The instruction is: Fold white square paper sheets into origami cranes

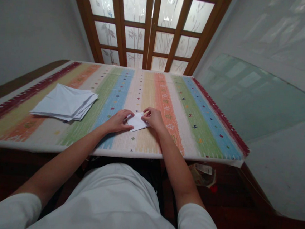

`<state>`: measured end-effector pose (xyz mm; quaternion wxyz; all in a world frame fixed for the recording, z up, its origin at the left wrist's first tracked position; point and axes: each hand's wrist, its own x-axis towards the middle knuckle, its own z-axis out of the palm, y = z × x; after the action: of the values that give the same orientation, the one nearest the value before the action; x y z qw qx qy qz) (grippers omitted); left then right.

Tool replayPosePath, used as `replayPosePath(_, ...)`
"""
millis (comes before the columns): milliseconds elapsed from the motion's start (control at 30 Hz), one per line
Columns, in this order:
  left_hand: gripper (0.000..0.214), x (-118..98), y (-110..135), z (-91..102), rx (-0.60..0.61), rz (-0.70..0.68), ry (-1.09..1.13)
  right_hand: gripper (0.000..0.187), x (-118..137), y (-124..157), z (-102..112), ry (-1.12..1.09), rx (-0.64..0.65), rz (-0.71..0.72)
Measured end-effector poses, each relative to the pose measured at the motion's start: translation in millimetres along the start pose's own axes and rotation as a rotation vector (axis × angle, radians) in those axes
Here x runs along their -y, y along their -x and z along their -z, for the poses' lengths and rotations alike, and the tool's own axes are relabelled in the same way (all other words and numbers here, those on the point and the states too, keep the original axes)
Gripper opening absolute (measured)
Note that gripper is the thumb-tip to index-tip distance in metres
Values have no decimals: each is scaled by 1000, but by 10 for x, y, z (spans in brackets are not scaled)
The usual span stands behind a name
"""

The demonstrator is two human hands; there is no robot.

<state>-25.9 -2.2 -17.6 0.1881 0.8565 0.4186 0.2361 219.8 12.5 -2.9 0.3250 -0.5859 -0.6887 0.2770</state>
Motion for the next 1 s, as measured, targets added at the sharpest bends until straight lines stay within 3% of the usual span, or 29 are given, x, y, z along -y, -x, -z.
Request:
replayPosePath(167, 55, 13, 2, -9, -7, 10, -8, 26, 4, 15, 20, -3, 8, -39)
replayPosePath(433, 57, 0, 16, -10, 21, 16, -39, 14, 10, -6, -5, -6, -99, 67)
replayPosePath(533, 56, -14, 18, -14, 23, 17, -48, 14, 4, -18, -3, -96, -84, -9)
replayPosePath(767, 59, -8, 23, -20, -10, 18, -33, 51, 53, 62, 26, -460, 198, -164)
replayPosePath(867, 66, 10, 21, -24, -40, 30, -5, 59, 102, 102, 32, -562, 213, -151)
replayPosePath(1000, 74, 14, 20, -30, -54, 18, 2, 55, 156, 116, 27, -709, 176, -167)
